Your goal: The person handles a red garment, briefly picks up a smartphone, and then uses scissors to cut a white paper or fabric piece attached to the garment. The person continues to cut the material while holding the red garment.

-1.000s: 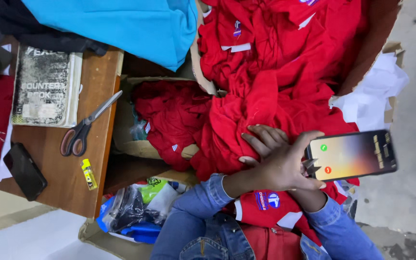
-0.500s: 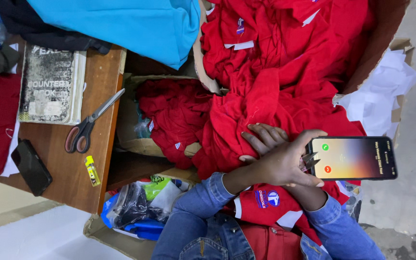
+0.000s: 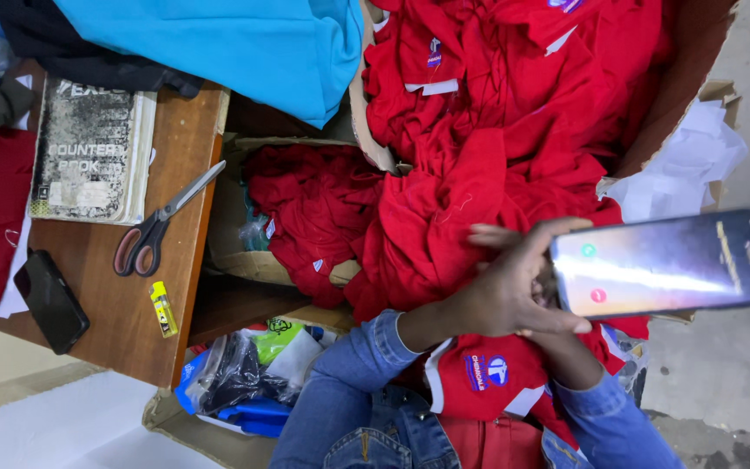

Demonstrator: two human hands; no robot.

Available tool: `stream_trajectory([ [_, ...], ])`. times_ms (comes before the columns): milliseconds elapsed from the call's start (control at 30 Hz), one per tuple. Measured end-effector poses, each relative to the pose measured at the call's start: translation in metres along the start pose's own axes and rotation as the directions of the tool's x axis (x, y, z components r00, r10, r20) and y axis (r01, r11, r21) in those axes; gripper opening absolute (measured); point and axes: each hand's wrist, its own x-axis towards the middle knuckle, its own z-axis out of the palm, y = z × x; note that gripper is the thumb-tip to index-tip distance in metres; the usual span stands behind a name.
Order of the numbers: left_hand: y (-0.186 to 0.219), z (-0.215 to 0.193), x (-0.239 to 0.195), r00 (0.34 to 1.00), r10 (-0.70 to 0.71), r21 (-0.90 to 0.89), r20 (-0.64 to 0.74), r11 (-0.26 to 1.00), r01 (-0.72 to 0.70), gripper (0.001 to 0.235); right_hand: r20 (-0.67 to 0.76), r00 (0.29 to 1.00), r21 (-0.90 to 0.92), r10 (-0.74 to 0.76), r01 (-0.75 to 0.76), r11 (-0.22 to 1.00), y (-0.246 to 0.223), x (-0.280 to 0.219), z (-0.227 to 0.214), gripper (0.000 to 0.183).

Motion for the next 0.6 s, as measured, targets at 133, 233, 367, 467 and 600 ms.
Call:
stream_trajectory([
  [133,-0.046,0.004,0.009,0.985,-0.051,-0.577,-0.168,0.815,-0.056,0.121,-0.082,0.97,0.194,-0.228,0.24,0.951,-0.003,-0.011,-0.015,0.135],
  [233,-0.068,0.01,0.014,0.977,-0.13,-0.575,-0.168,0.818,0.01,0.119,-0.166,0.92,0.308,-0.354,0.389,0.868,-0.004,-0.018,-0.024,0.126],
  [367,-0.024,-0.002,0.014,0.984,-0.175,-0.347,-0.028,0.925,0.154,0.105,-0.07,0.862,0.188,-0.502,0.505,0.842,-0.03,-0.014,-0.01,0.067],
  [467,-0.026,0.005,0.01,0.992,-0.121,-0.359,0.039,0.925,0.127,0.1,-0.41,0.761,0.168,-0.502,0.604,0.779,-0.042,-0.023,-0.025,0.1],
  [600,-0.015,-0.021,0.02,0.962,-0.215,-0.149,0.169,0.959,0.24,0.112,-0.249,0.799,0.324,-0.547,0.601,0.731,-0.05,-0.016,-0.019,0.109],
])
